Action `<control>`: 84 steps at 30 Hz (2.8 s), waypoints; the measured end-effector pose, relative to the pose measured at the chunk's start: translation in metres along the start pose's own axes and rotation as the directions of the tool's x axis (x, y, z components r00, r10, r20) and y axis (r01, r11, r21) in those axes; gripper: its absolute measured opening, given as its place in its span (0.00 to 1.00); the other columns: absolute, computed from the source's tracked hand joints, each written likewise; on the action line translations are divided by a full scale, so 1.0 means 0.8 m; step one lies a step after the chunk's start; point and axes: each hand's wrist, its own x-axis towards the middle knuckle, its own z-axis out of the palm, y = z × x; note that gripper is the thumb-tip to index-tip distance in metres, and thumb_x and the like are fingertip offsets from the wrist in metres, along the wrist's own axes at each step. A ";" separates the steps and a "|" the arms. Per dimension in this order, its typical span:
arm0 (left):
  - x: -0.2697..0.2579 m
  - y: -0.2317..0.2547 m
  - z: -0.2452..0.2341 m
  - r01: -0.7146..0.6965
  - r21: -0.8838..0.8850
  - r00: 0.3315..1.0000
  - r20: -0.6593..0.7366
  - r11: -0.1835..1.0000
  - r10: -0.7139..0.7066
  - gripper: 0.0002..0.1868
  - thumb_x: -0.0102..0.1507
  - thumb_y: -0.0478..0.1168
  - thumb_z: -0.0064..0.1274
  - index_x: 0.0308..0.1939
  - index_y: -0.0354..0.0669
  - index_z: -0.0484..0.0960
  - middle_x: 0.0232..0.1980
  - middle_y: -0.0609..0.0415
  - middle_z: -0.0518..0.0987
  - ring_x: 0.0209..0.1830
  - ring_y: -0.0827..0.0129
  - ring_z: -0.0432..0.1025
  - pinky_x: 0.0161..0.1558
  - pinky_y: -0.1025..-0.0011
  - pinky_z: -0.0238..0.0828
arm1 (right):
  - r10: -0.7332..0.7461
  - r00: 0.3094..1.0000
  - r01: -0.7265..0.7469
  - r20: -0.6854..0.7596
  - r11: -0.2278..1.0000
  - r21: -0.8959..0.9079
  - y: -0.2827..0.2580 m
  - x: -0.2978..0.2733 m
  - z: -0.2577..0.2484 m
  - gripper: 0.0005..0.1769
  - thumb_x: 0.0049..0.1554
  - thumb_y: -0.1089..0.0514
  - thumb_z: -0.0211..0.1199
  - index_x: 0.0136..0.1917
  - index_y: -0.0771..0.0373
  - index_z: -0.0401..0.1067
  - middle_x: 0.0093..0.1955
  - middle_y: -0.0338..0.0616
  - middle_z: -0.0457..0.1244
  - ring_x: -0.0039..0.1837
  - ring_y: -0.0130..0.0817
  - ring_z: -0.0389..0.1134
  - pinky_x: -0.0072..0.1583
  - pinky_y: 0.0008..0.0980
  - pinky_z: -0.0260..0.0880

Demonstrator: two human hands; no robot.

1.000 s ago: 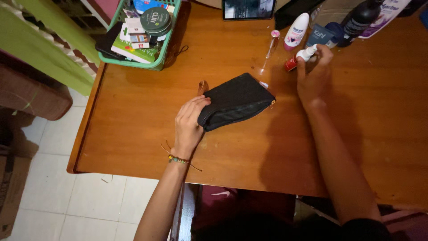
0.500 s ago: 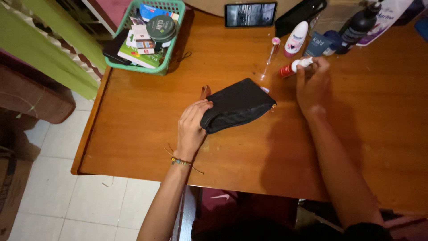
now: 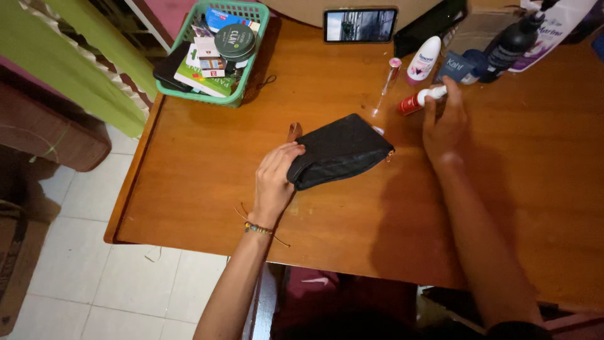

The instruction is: The person opens a black quilted pouch on a wooden table and takes out several small toiletry bottles and tubes, placing them on the table. They then place the items back into the pouch one at a time, zip the pouch closed, and rest their hands on it.

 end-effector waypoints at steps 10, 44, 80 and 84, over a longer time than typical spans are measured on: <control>-0.001 -0.001 0.002 -0.001 0.013 1.000 0.000 1.000 0.001 0.21 0.53 0.22 0.57 0.49 0.38 0.79 0.54 0.48 0.82 0.62 0.53 0.76 0.63 0.59 0.71 | -0.120 0.991 0.120 -0.054 0.993 -0.002 -0.004 0.001 0.000 0.20 0.72 0.59 0.59 0.75 0.65 0.62 0.66 0.57 0.66 0.66 0.57 0.69 0.66 0.46 0.68; -0.005 -0.013 0.007 0.096 -0.058 0.993 -0.058 0.994 -0.099 0.23 0.54 0.25 0.60 0.53 0.39 0.78 0.54 0.47 0.82 0.57 0.51 0.76 0.59 0.60 0.72 | -0.213 0.976 0.198 0.048 0.957 0.211 -0.178 -0.116 -0.062 0.15 0.59 0.60 0.69 0.57 0.63 0.70 0.61 0.51 0.69 0.58 0.44 0.72 0.59 0.36 0.72; -0.002 -0.009 -0.001 -0.013 -0.122 0.998 -0.064 0.993 0.005 0.22 0.50 0.28 0.63 0.48 0.40 0.80 0.56 0.53 0.82 0.61 0.56 0.75 0.61 0.61 0.68 | -0.444 0.672 0.265 0.592 0.891 0.368 -0.222 -0.079 -0.019 0.16 0.60 0.56 0.63 0.57 0.69 0.74 0.58 0.56 0.69 0.58 0.49 0.72 0.59 0.36 0.69; -0.003 -0.012 -0.001 0.012 -0.121 0.997 -0.071 0.993 -0.021 0.21 0.51 0.28 0.63 0.48 0.40 0.80 0.57 0.53 0.83 0.61 0.56 0.75 0.60 0.62 0.69 | -0.320 0.864 0.185 0.389 0.920 0.346 -0.195 -0.019 -0.038 0.07 0.63 0.61 0.61 0.51 0.67 0.74 0.48 0.49 0.71 0.50 0.39 0.74 0.55 0.33 0.73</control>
